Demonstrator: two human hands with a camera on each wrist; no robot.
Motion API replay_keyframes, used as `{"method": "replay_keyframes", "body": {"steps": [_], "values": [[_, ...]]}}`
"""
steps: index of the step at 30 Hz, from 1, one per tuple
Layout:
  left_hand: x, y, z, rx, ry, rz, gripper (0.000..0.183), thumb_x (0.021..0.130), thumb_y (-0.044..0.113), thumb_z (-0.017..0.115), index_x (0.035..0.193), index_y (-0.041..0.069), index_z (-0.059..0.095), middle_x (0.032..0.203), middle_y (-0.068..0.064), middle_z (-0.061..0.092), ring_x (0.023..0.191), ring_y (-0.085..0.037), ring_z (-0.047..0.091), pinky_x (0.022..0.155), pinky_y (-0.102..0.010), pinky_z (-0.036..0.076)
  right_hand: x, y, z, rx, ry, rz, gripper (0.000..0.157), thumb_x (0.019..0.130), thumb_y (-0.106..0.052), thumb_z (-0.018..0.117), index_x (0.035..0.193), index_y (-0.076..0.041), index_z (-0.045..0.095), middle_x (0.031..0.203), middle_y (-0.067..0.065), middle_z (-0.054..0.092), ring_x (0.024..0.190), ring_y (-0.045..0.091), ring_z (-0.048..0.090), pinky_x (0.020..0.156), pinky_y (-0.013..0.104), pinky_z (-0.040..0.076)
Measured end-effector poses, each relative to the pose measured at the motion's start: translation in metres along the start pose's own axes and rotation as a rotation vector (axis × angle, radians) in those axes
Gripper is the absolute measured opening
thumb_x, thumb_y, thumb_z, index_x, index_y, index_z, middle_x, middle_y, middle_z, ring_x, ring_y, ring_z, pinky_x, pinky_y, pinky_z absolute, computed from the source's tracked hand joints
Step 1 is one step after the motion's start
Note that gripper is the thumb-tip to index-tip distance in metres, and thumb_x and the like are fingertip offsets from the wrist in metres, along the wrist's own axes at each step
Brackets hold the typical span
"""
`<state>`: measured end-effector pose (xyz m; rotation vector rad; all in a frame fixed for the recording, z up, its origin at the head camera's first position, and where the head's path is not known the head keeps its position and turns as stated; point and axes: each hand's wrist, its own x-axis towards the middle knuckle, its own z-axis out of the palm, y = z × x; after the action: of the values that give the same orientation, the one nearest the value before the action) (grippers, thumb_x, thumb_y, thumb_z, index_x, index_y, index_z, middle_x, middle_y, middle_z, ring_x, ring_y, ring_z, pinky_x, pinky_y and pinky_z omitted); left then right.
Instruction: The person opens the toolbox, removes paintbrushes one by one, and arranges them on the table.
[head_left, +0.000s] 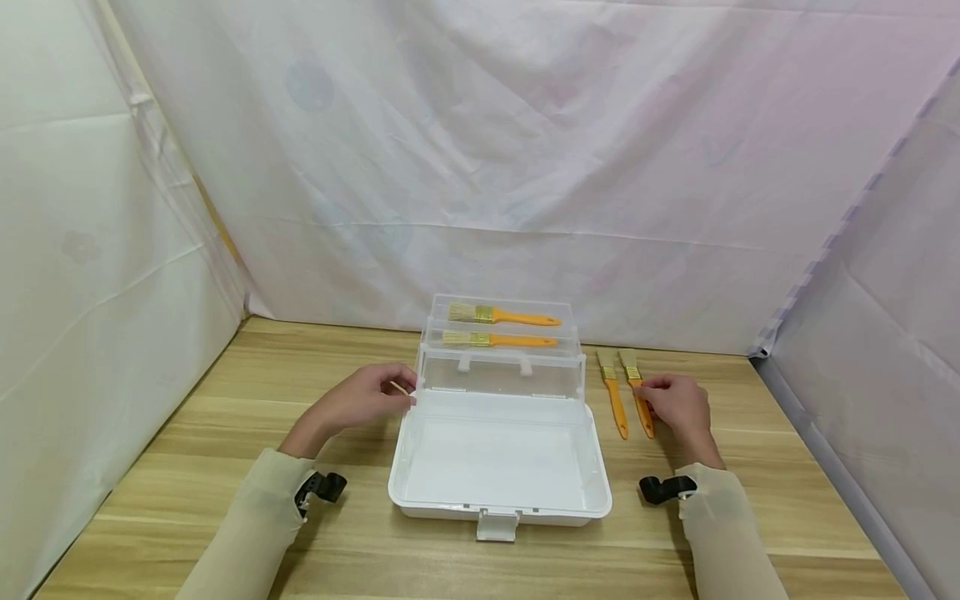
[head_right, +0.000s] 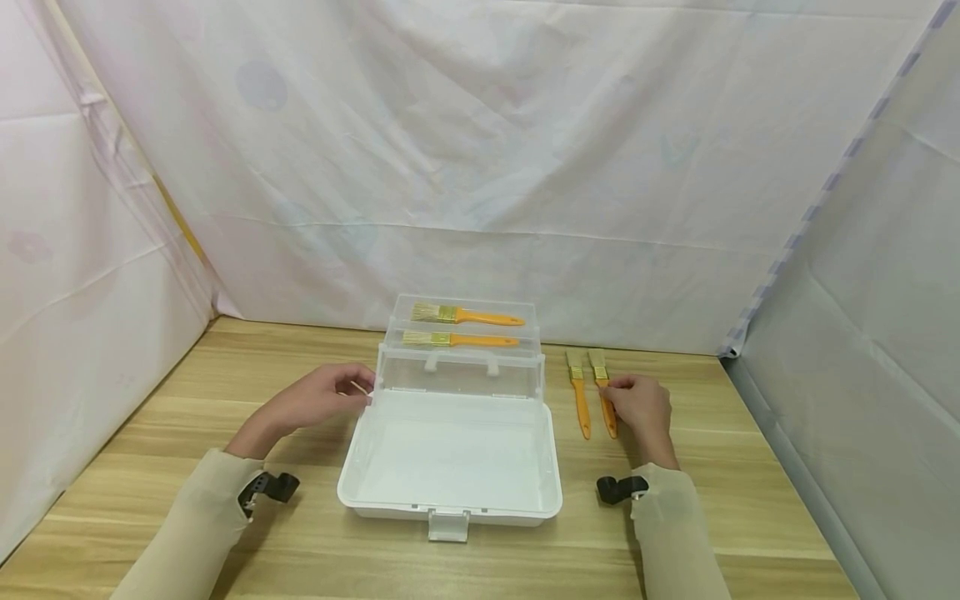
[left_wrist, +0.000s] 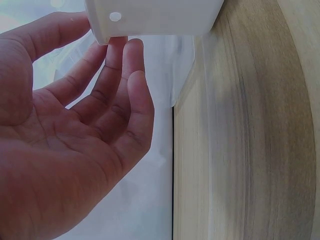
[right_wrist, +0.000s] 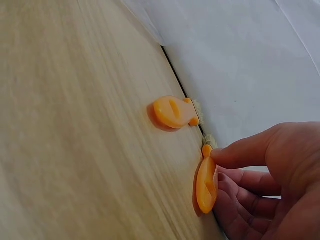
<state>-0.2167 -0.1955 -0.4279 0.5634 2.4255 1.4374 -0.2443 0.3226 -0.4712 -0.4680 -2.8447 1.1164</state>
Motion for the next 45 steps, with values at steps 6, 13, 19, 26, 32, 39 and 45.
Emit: {"method": "replay_keyframes", "body": {"steps": [6,13,19,26,32,39,45], "values": [[0.001,-0.001,-0.001,0.009,0.001,0.003,0.018,0.102,0.011,0.073,0.118,0.004,0.072,0.112,-0.007,0.072,0.107,-0.025,0.069,0.093,-0.043,0.057,-0.001,-0.002,-0.002,-0.013,0.003,-0.003,0.035,0.103,-0.026,0.078,0.117,0.006,0.078,0.101,0.019,0.076,0.076,0.022,0.068,0.061,0.026,0.055],[0.002,-0.002,-0.001,0.008,0.001,0.006,0.018,0.102,0.011,0.073,0.118,0.003,0.072,0.113,-0.007,0.072,0.108,-0.026,0.069,0.093,-0.044,0.057,-0.001,-0.002,-0.002,-0.023,0.014,-0.013,0.035,0.102,-0.026,0.077,0.116,0.006,0.079,0.099,0.018,0.077,0.074,0.021,0.069,0.061,0.026,0.055],[0.001,-0.002,0.0,0.008,0.002,0.006,0.019,0.102,0.011,0.073,0.119,0.003,0.072,0.113,-0.008,0.072,0.107,-0.025,0.069,0.091,-0.04,0.058,-0.002,-0.003,-0.005,-0.015,0.064,-0.044,0.034,0.102,-0.027,0.075,0.115,0.005,0.08,0.098,0.018,0.079,0.077,0.024,0.071,0.063,0.03,0.055],[0.0,0.0,0.001,0.004,0.005,0.011,0.02,0.102,0.012,0.073,0.119,0.003,0.072,0.114,-0.008,0.072,0.108,-0.025,0.069,0.09,-0.037,0.058,-0.005,-0.013,-0.007,-0.019,0.107,-0.092,0.035,0.103,-0.028,0.071,0.118,0.002,0.08,0.097,0.016,0.078,0.078,0.026,0.069,0.064,0.032,0.054],[0.0,0.001,0.001,0.0,0.006,0.021,0.02,0.102,0.011,0.074,0.119,0.001,0.072,0.114,-0.009,0.072,0.107,-0.025,0.068,0.09,-0.04,0.057,-0.008,-0.027,-0.008,0.1,0.037,-0.104,0.039,0.105,-0.029,0.074,0.128,0.002,0.076,0.113,0.018,0.076,0.087,0.024,0.07,0.067,0.026,0.058],[-0.001,0.003,0.001,-0.018,0.006,0.023,0.021,0.101,0.01,0.074,0.12,0.0,0.072,0.114,-0.009,0.072,0.108,-0.026,0.068,0.091,-0.043,0.056,-0.016,-0.047,-0.013,0.195,-0.035,-0.113,0.045,0.107,-0.036,0.073,0.135,-0.001,0.074,0.123,0.017,0.073,0.106,0.036,0.07,0.083,0.034,0.063],[-0.001,0.003,0.001,-0.014,0.004,0.018,0.022,0.101,0.011,0.074,0.12,0.001,0.071,0.114,-0.009,0.072,0.108,-0.026,0.068,0.091,-0.042,0.057,-0.026,-0.065,-0.017,0.21,-0.046,-0.191,0.043,0.107,-0.035,0.075,0.133,-0.002,0.075,0.117,0.015,0.074,0.101,0.038,0.071,0.082,0.034,0.063]]}}
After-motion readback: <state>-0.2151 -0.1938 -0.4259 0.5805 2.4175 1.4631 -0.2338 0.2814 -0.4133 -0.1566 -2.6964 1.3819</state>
